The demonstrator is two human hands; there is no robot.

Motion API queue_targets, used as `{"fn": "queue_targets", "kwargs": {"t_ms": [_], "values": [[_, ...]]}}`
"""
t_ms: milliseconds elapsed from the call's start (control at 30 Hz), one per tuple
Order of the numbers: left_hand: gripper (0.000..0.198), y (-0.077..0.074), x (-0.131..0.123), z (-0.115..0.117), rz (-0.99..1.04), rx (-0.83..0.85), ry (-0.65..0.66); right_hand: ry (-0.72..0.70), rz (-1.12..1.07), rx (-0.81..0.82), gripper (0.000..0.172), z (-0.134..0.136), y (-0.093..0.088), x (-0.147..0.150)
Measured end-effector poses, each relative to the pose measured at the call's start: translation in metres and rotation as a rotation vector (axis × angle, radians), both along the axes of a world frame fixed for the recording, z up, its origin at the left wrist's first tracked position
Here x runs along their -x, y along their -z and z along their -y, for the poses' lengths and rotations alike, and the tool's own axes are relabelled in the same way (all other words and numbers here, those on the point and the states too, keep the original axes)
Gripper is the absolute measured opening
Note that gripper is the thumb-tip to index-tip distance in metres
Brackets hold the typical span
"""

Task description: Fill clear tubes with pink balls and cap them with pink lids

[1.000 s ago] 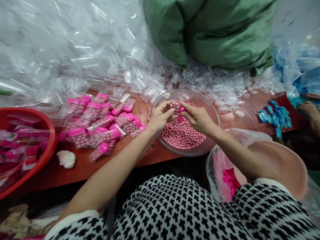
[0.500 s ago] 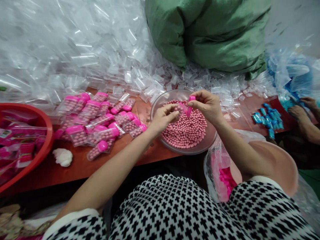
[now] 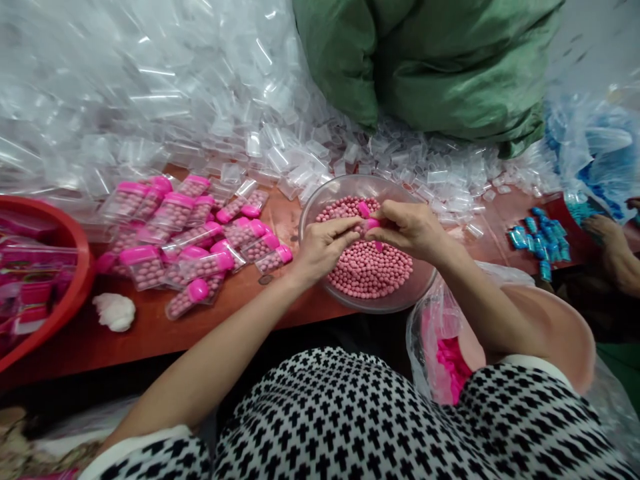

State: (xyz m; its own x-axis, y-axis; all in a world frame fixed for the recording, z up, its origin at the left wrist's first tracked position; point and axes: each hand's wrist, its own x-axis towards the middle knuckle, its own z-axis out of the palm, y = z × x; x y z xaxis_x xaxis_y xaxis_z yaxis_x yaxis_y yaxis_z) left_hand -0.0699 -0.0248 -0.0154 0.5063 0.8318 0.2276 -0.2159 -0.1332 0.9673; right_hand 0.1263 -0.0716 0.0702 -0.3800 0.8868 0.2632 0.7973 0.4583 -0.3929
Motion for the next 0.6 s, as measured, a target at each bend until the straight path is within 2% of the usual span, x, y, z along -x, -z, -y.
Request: {"fn": "queue_targets", "kwargs": {"t_ms": [100,233,467,600], "values": [[0.021,-0.007,0.003,0.007,-0.041,-0.138,-0.029,-0.081,0.067,-0.011,0.038,0.007,-0.004,0.000],[0.019,-0.013,0.005,0.012,-0.088,-0.225,-0.018,-0.124,0.113,0.017,0.034,0.011,-0.003,-0.003],[0.020,-0.007,0.005,0.007,-0.175,-0.267,-0.066,-0.117,0.056,-0.021,0.037,-0.007,0.015,-0.003],[0.019,-0.007,0.006,0.005,-0.206,-0.305,0.002,-0.172,0.014,-0.008,0.040,-0.006,0.015,-0.005]]}}
